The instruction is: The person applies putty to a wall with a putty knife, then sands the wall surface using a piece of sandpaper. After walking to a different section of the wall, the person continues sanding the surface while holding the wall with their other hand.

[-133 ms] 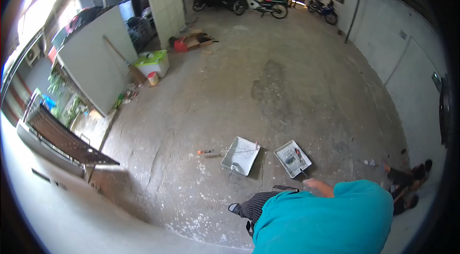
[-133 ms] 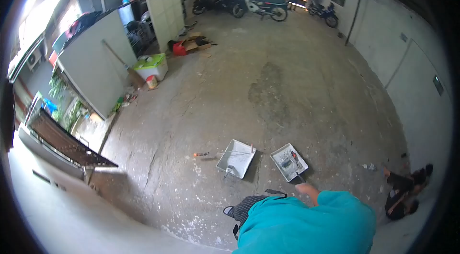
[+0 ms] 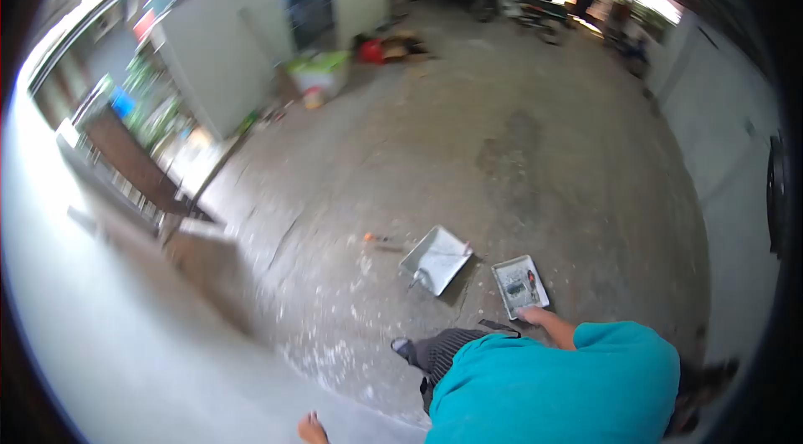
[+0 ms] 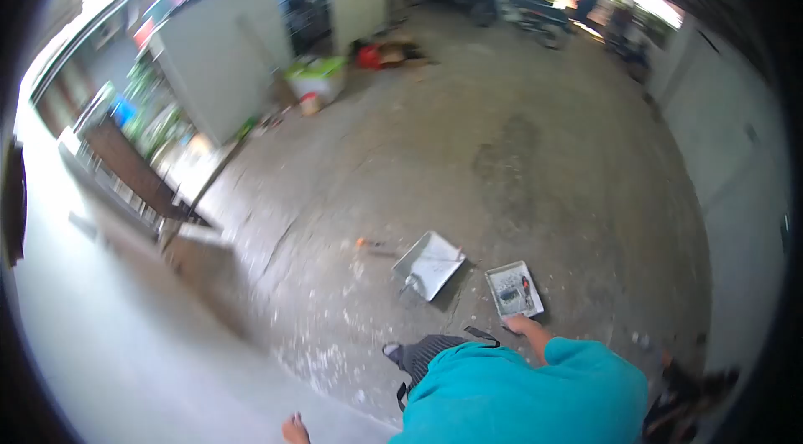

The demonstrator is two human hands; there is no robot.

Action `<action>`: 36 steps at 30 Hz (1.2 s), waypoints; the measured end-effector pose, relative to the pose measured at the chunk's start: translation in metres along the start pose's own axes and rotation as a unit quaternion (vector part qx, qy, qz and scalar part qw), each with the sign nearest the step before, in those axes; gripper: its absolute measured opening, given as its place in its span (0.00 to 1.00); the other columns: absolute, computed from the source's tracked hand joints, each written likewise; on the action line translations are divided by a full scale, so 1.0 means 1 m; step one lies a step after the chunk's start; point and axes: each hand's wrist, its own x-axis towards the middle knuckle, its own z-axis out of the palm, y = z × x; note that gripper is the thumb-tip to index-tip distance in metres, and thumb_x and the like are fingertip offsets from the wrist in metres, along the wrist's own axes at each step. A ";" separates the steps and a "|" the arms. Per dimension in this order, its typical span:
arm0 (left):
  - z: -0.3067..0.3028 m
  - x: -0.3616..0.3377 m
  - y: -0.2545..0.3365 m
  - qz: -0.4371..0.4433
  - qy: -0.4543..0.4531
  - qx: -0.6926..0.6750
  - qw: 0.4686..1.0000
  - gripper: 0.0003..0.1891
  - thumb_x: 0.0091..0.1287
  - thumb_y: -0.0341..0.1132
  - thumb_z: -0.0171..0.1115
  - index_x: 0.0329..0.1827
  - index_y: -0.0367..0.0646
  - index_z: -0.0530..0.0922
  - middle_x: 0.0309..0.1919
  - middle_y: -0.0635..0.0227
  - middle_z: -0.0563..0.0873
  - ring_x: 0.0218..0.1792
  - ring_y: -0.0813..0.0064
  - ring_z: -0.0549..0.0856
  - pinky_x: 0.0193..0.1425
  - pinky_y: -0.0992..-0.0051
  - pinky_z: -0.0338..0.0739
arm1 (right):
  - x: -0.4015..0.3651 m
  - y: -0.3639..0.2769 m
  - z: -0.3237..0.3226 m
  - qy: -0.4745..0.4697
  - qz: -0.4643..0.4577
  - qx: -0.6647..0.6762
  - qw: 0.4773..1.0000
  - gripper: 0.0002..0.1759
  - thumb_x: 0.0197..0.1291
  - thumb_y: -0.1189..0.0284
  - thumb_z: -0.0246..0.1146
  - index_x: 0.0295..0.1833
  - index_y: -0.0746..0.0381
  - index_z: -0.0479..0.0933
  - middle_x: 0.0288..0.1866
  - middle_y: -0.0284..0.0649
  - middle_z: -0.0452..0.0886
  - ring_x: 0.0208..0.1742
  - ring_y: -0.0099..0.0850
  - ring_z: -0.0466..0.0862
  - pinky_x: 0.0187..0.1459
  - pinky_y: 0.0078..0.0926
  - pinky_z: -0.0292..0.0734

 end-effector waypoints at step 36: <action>-0.049 -0.301 0.228 0.073 0.318 -0.537 0.778 0.33 0.71 0.55 0.35 0.73 0.55 0.36 0.58 0.52 0.73 0.43 0.64 0.81 0.51 0.68 0.72 | -0.025 -0.197 0.035 -0.317 -0.154 0.737 0.577 0.28 0.63 0.51 0.50 0.60 0.60 0.66 0.57 0.38 0.74 0.57 0.33 0.73 0.60 0.31 0.63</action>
